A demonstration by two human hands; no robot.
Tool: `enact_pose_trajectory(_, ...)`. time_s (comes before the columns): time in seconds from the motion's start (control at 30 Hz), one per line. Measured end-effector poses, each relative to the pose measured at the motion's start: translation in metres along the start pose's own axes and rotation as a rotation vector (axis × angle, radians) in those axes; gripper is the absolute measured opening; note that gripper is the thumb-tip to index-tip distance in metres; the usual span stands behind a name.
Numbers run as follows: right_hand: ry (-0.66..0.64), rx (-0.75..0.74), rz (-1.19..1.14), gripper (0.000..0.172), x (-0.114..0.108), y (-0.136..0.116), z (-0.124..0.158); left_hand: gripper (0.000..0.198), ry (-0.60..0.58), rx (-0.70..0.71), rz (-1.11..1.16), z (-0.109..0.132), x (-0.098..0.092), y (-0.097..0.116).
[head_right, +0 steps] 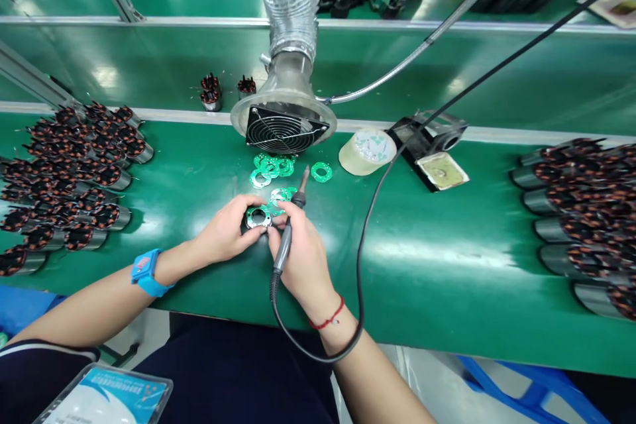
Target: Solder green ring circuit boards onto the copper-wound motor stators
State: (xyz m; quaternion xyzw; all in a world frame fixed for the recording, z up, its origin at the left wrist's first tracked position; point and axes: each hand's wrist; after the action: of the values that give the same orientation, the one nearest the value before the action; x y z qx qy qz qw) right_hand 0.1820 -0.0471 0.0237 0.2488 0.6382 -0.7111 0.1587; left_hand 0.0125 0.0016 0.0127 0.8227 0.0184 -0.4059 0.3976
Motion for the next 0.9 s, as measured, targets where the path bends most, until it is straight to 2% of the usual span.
enact_pose_trajectory(0.1, 0.068, -0.035, 0.082, 0.034, -0.022, -0.003, -0.011, 0.057, -0.007, -0.017, 0.104, 0.001, -0.012, -0.002)
enact_pose_trajectory(0.17, 0.168, -0.054, 0.139, 0.034, -0.040, 0.003, -0.027, 0.064, 0.040, -0.036, 0.119, -0.002, -0.031, -0.009)
enact_pose_trajectory(0.27, 0.312, -0.047, 0.266, 0.037, -0.061, 0.021, -0.057, 0.050, 0.205, -0.129, -0.022, -0.016, -0.072, -0.033)
enact_pose_trajectory(0.37, 0.236, 0.120, 0.320, 0.048, -0.067, 0.041, -0.079, 0.034, 0.297, -0.355, -0.218, -0.045, -0.114, -0.068)
enact_pose_trajectory(0.47, 0.282, 0.066, 0.281, 0.050, -0.061, 0.053, -0.085, 0.040, 0.171, -0.496, -0.472, -0.082, -0.141, -0.104)
enact_pose_trajectory(0.57, 0.316, -0.091, 0.219, 0.051, -0.055, 0.059, -0.083, 0.048, 0.153, -0.561, -0.583, -0.115, -0.155, -0.130)
enact_pose_trajectory(0.63, 0.322, -0.151, 0.202, 0.050, -0.055, 0.062, -0.083, 0.045, 0.141, -0.633, -0.622, -0.132, -0.161, -0.144)
enact_pose_trajectory(0.77, 0.376, -0.166, 0.147, 0.047, -0.058, 0.064, -0.084, 0.038, 0.078, -0.808, -0.655, -0.154, -0.174, -0.166)
enact_pose_trajectory(0.9, 0.383, -0.247, 0.139, 0.044, -0.057, 0.060, -0.080, 0.038, 0.021, -0.914, -0.678, -0.167, -0.184, -0.183)
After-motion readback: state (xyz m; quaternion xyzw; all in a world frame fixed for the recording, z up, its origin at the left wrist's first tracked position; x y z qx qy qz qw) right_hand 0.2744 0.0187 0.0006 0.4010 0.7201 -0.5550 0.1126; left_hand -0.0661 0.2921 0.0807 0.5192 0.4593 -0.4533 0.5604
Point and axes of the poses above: each hand's wrist, its own z-axis away from the middle knuckle, its own x-axis out of the palm, y = z × x, and after that the axes turned 14 degrees about x, right-handed
